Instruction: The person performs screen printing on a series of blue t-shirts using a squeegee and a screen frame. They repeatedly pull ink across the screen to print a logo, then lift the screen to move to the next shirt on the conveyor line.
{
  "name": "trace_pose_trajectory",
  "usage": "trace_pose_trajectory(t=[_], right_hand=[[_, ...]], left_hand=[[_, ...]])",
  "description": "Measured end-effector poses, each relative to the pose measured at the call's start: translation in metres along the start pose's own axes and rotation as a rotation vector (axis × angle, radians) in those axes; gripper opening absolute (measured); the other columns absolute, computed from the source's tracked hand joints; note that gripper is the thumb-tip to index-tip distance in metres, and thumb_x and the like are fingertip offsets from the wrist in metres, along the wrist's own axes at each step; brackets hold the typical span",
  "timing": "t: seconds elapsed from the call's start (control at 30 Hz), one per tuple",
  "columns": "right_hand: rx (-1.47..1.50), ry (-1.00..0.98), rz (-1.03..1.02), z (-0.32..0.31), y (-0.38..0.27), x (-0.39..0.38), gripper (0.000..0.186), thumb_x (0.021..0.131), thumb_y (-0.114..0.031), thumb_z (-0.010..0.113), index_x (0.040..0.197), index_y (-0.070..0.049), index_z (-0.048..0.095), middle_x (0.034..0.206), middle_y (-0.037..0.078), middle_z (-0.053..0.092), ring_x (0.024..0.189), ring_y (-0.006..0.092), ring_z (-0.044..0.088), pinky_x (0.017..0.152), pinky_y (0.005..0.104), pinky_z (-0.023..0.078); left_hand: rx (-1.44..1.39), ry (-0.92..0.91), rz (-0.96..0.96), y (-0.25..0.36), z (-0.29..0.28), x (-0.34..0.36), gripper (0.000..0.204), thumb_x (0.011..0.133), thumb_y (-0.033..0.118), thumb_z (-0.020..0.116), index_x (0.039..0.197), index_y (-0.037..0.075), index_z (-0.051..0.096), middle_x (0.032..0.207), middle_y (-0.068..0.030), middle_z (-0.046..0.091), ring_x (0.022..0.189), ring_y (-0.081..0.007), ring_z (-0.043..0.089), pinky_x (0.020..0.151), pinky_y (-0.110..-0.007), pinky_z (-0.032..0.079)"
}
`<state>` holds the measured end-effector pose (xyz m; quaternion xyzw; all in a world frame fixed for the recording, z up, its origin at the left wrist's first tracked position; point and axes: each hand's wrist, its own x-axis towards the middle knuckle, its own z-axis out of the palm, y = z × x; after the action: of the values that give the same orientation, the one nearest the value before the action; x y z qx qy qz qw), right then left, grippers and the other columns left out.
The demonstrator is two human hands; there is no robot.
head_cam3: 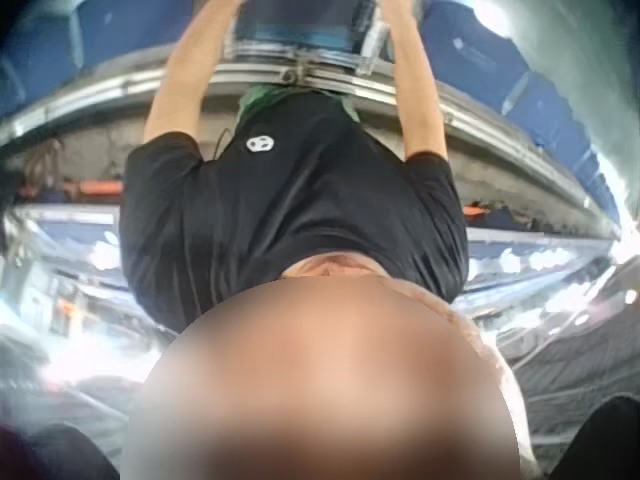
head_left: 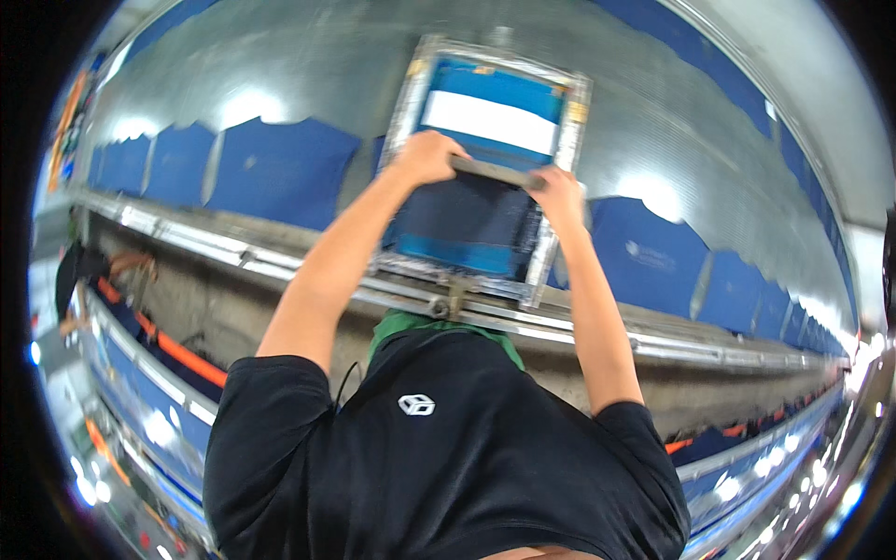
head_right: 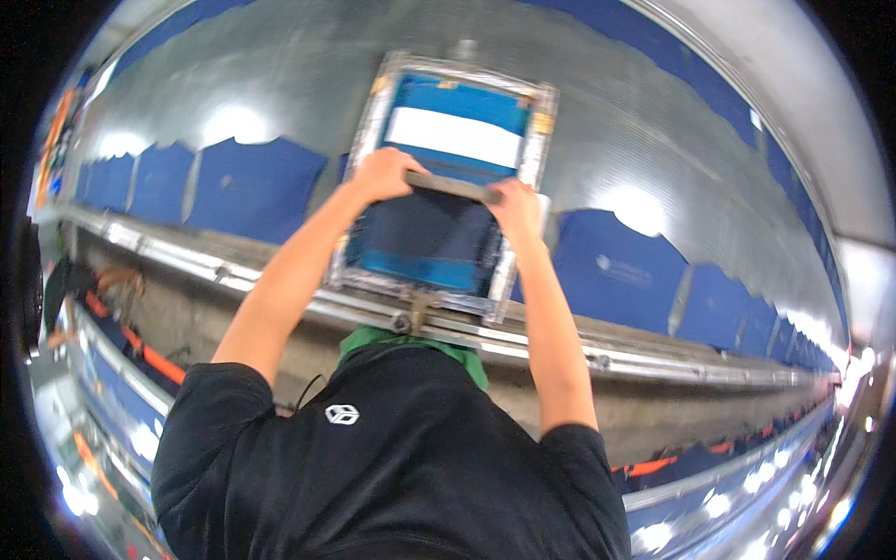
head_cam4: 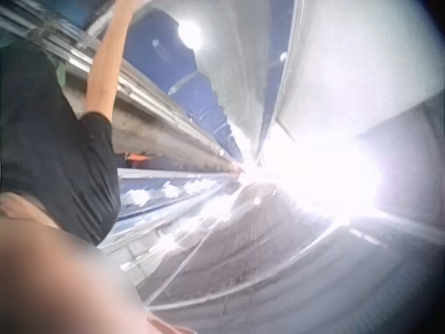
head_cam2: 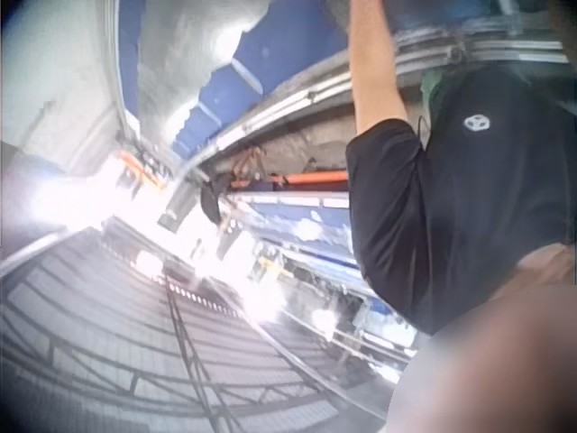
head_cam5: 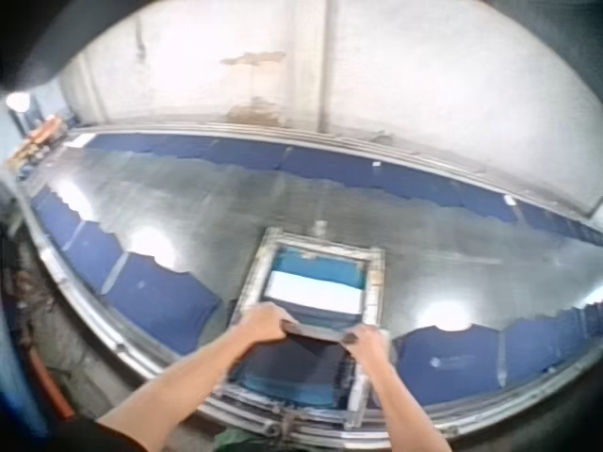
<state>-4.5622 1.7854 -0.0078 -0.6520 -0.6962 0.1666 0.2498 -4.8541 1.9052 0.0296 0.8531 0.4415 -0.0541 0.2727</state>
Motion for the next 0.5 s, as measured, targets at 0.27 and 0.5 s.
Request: trace_pose_trajectory(t=[0.27, 0.5], right_hand=[[0.071, -0.003, 0.149, -0.003, -0.093, -0.144, 0.039, 0.066, 0.009, 0.074, 0.102, -0.005, 0.076, 0.106, 0.011, 0.073, 0.104, 0.0349, 0.065, 0.096, 0.0445, 0.053], [0.101, -0.295, 0.094, -0.035, -0.116, -0.172, 0.046, 0.064, 0.006, 0.078, 0.108, -0.007, 0.075, 0.109, 0.011, 0.071, 0.109, 0.0342, 0.064, 0.098, 0.0453, 0.052]], left_hand=[[0.059, -0.012, -0.031, 0.042, 0.059, -0.161, 0.054, 0.073, 0.013, 0.077, 0.124, 0.029, 0.076, 0.122, 0.0034, 0.07, 0.117, -0.023, 0.06, 0.102, -0.046, 0.051], [0.031, -0.211, -0.021, 0.054, 0.041, -0.21, 0.062, 0.074, 0.01, 0.071, 0.133, 0.03, 0.072, 0.13, -0.0005, 0.071, 0.124, -0.0246, 0.059, 0.101, -0.049, 0.048]])
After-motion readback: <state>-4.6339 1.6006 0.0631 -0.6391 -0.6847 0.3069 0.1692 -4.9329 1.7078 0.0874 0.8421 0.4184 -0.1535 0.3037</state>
